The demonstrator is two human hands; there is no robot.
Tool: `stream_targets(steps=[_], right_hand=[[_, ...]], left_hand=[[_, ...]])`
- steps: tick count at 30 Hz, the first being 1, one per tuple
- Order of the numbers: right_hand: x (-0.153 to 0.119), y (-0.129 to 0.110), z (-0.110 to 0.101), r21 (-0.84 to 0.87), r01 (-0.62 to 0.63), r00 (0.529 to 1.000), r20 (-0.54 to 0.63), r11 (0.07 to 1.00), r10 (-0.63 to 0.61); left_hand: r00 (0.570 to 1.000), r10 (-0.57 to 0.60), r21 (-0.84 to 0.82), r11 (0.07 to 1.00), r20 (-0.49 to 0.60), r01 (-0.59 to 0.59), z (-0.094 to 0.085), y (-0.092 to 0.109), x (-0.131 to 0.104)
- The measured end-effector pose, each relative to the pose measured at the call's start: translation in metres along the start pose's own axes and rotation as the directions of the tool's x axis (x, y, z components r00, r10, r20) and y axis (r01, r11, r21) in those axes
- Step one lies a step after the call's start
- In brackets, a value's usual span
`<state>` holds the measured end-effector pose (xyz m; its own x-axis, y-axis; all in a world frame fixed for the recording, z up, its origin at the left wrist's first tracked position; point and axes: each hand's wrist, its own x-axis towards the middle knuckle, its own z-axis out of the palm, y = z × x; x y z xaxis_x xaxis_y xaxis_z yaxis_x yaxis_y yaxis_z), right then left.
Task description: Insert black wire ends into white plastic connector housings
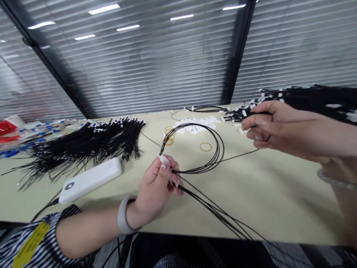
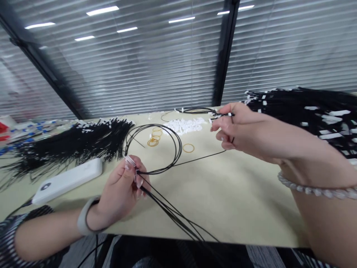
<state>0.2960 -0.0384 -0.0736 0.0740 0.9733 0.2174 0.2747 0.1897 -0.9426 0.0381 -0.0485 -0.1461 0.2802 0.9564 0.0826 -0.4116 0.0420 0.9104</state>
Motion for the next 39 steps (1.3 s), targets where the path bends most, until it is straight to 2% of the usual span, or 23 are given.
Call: stream_targets(steps=[3, 4, 8, 10, 12, 15, 18, 20, 23, 26, 33, 39], right_hand=[[0.004, 0.005, 0.005, 0.078, -0.166, 0.977, 0.149, 0.983, 0.154], [0.005, 0.006, 0.007, 0.125, -0.162, 0.981, 0.127, 0.979, 0.146], [0.003, 0.002, 0.014, 0.198, -0.012, 0.999, -0.035, 0.98, 0.019], [-0.005, -0.004, 0.015, 0.123, 0.068, 0.992, -0.111, 0.99, -0.054], [-0.016, -0.012, 0.017, -0.031, 0.129, 0.983, -0.13, 0.991, -0.132], [-0.033, -0.019, 0.022, -0.302, 0.255, 0.961, -0.025, 0.919, -0.275], [-0.041, -0.014, 0.036, -0.45, 0.416, 0.904, 0.113, 0.79, -0.412], [-0.042, -0.006, 0.048, -0.473, 0.457, 0.889, 0.211, 0.753, -0.407], [-0.04, 0.004, 0.066, -0.472, 0.45, 0.889, 0.316, 0.758, -0.332], [-0.04, 0.009, 0.077, -0.462, 0.484, 0.87, 0.344, 0.743, -0.353], [-0.041, 0.015, 0.086, -0.467, 0.491, 0.868, 0.333, 0.736, -0.367], [-0.042, 0.017, 0.088, -0.461, 0.569, 0.822, 0.348, 0.681, -0.451]], left_hand=[[1.0, -0.021, -0.017, 1.0, 0.009, 0.021, 0.001, -0.001, 0.001], [1.0, -0.018, -0.018, 1.0, 0.011, 0.018, 0.001, -0.002, 0.001], [1.0, 0.013, 0.054, 0.998, 0.011, -0.013, -0.001, -0.004, 0.0], [1.0, 0.02, 0.104, 0.994, 0.0, -0.02, -0.001, -0.006, 0.0], [1.0, 0.014, 0.151, 0.989, -0.024, -0.01, 0.0, -0.008, 0.001], [0.999, -0.015, 0.224, 0.974, -0.048, 0.025, 0.003, -0.011, 0.004], [0.997, -0.077, 0.278, 0.958, 0.004, 0.073, 0.005, -0.014, 0.004], [0.992, -0.115, 0.304, 0.948, 0.05, 0.095, 0.005, -0.015, 0.002], [0.991, -0.119, 0.347, 0.934, 0.069, 0.088, 0.004, -0.013, -0.001], [0.992, -0.093, 0.387, 0.921, 0.086, 0.053, 0.004, -0.011, -0.003], [0.987, -0.056, 0.383, 0.924, 0.148, -0.005, 0.002, -0.013, -0.005], [0.979, -0.06, 0.412, 0.911, 0.196, -0.027, 0.001, -0.014, -0.005]])
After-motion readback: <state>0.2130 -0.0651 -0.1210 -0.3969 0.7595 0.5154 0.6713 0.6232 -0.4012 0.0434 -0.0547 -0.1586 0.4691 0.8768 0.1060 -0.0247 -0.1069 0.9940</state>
